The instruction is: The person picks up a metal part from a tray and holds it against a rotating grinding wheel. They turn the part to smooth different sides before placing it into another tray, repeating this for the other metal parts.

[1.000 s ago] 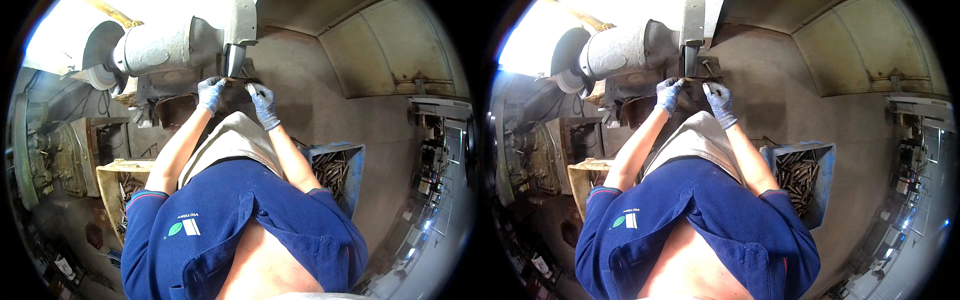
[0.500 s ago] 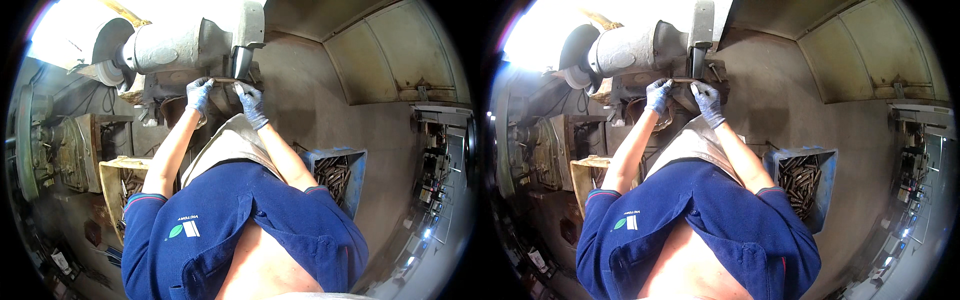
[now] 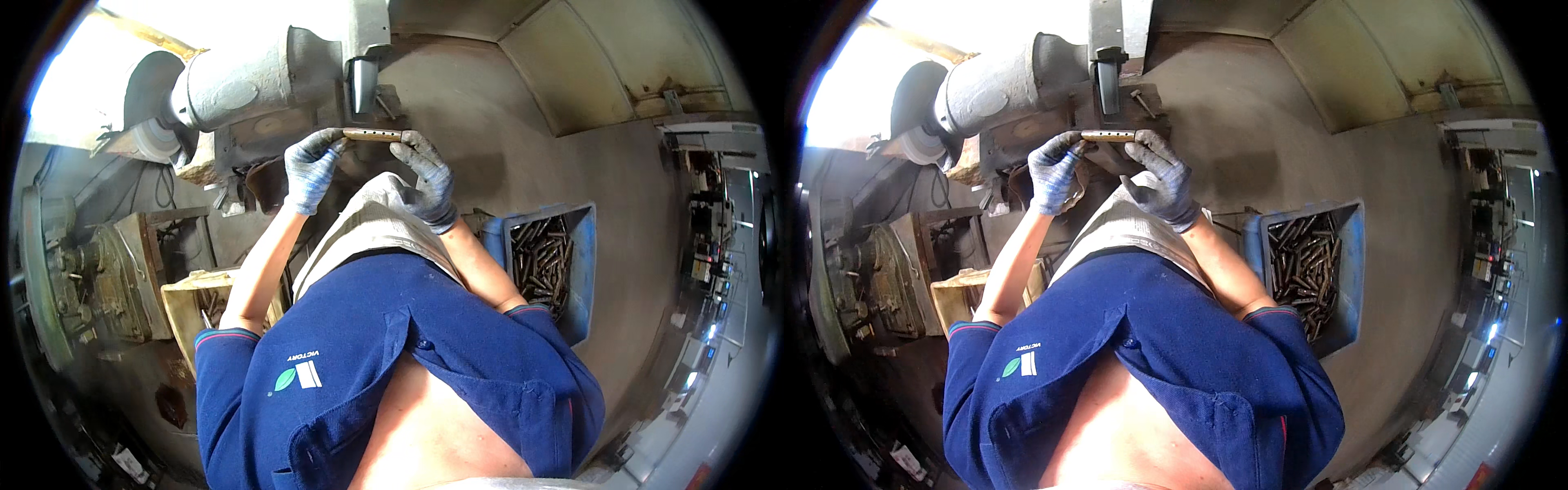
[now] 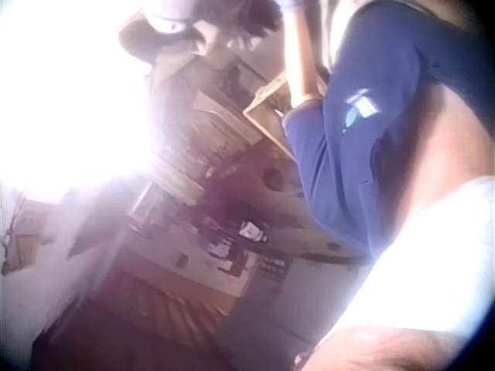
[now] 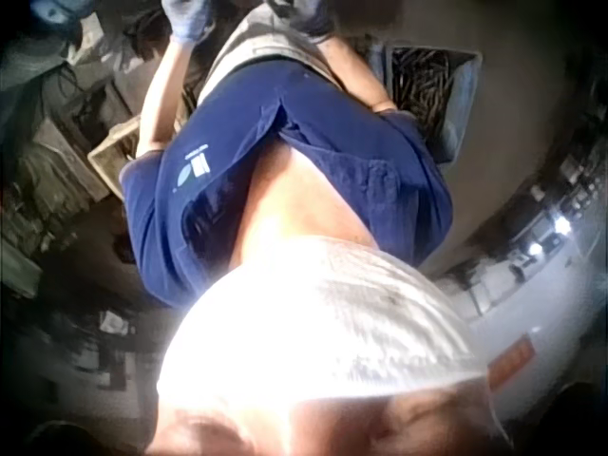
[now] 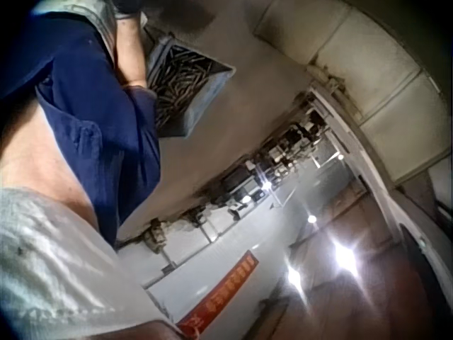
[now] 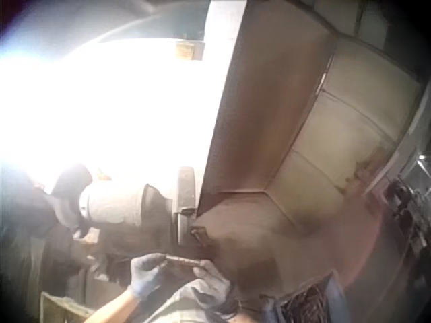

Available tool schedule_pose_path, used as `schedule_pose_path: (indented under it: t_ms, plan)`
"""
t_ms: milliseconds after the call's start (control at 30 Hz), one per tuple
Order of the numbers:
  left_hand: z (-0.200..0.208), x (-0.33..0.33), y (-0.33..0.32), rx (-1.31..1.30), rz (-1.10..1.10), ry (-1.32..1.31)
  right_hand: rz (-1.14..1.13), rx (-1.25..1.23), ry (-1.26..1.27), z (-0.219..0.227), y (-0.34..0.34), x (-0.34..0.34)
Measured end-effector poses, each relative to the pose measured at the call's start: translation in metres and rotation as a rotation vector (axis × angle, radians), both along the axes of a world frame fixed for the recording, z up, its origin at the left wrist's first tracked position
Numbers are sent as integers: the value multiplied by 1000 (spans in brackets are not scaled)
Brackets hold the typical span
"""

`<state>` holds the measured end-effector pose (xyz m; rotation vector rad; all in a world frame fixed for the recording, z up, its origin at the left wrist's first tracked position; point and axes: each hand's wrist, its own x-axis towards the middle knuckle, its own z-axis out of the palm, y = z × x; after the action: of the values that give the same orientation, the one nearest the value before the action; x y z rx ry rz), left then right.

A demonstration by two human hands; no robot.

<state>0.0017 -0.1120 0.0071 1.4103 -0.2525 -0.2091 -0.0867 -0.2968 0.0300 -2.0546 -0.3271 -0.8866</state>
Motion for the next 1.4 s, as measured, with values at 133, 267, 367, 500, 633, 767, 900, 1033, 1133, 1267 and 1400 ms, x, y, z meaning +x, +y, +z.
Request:
schedule_pose_path:
  t_ms: [133,267,367,500,633,767,900,1033,1133,1267,1400]
  plan:
    - [12,-6,-16,-35,-128,-117,-88,-70,-58,16,-11,-20]
    - [10,-1,-30,133,-308,-66,-270,135,99,12,-37,-63]
    - [15,-2,-20,259,-350,105,-507,105,215,6,-70,-113]
    - [-3,-6,1,52,-312,250,-873,302,286,-17,-103,-204]
    - [-25,-11,24,16,-204,392,-1187,817,10,-33,-108,-283]
    - [-48,-12,42,213,-167,382,-1289,1301,-148,8,-86,-306]
    - [-49,-18,63,161,-172,322,-1231,1171,91,-33,-104,-310]
    - [-42,-49,111,129,12,305,-607,1022,478,-28,-75,-210]
    - [-41,-79,158,140,282,321,-449,875,706,-14,-28,-146]
    - [-41,-128,249,158,661,287,-383,847,869,-4,-7,-127]
    - [-118,-195,363,168,1037,473,-343,806,795,-24,-18,-110]
